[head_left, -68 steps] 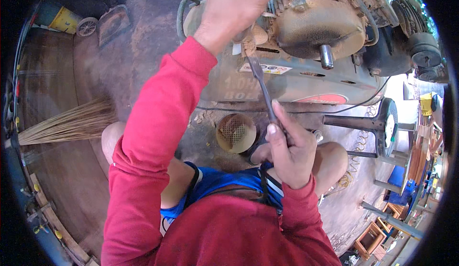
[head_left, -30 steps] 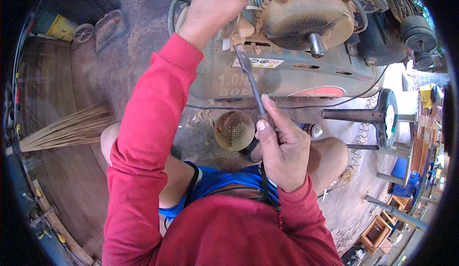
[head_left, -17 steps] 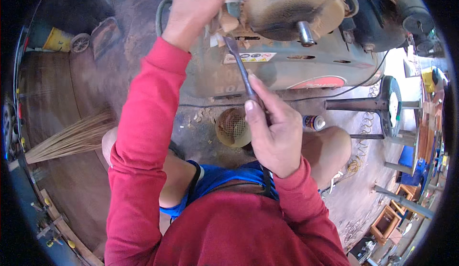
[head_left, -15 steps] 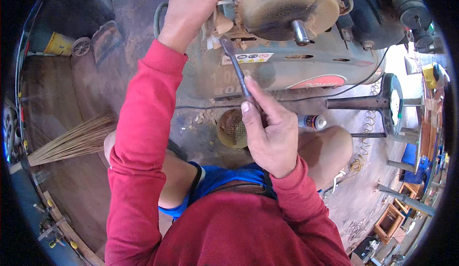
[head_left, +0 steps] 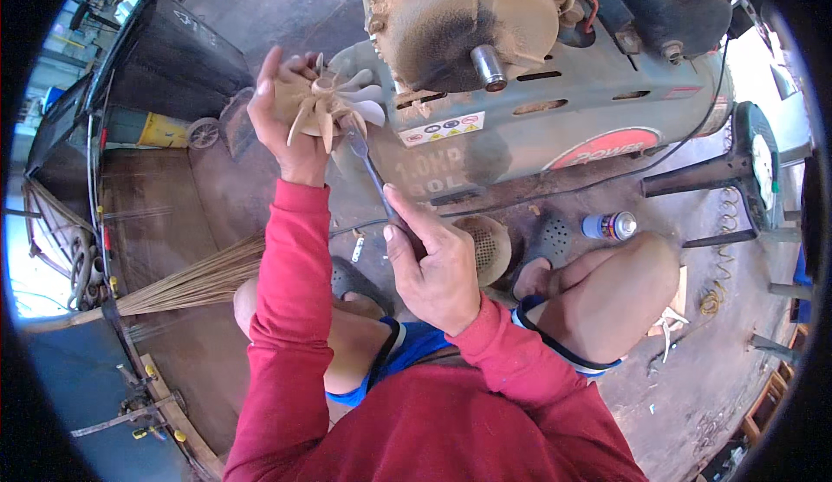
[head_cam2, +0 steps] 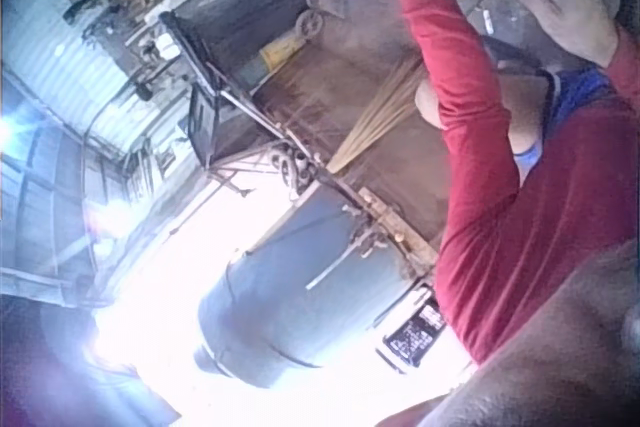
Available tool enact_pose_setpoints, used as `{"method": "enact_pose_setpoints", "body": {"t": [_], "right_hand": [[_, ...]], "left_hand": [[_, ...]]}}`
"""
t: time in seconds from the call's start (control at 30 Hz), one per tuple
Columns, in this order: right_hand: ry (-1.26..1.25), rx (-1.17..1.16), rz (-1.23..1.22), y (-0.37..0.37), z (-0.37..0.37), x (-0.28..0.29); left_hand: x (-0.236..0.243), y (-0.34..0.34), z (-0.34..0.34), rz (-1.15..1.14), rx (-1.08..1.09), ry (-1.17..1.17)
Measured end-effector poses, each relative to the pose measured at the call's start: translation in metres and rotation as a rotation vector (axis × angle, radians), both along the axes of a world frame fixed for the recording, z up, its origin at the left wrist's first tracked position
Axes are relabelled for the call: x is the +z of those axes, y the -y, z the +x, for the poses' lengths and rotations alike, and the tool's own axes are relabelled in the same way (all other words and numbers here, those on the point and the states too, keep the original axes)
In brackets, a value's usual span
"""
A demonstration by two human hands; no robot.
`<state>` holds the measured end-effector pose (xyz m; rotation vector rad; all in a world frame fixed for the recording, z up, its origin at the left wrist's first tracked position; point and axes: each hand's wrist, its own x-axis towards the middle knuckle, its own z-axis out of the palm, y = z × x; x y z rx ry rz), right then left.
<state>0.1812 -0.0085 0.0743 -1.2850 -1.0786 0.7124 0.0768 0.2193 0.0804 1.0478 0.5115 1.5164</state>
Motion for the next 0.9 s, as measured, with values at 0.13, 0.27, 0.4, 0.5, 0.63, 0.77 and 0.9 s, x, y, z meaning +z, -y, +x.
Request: {"method": "enact_pose_setpoints", "body": {"t": [0.13,0.27,0.4,0.5,0.63,0.77,0.9], "right_hand": [[0.216,-0.024,0.064,0.006,0.003,-0.006],[0.472,-0.017,-0.054,0.013,0.007,0.004],[0.462,-0.038,-0.031,-0.012,0.003,0.002],[0.425,0.012,-0.023,-0.015,0.012,0.009],[0.092,0.143,-0.039,0.007,0.029,0.004],[0.213,0.069,0.001,0.022,0.033,0.005],[0.317,0.046,-0.041,0.025,0.032,0.011]], "left_hand": [[-0.001,0.007,-0.003,0.035,0.011,-0.017],[0.0,0.009,-0.001,0.148,0.046,-0.105],[-0.005,0.011,-0.006,0.112,0.015,-0.093],[-0.006,0.012,-0.007,0.063,-0.059,-0.007],[-0.002,0.011,-0.008,0.097,-0.107,0.072],[-0.005,0.008,-0.007,0.143,-0.127,0.062],[-0.004,0.006,-0.016,0.18,-0.043,-0.079]]}}
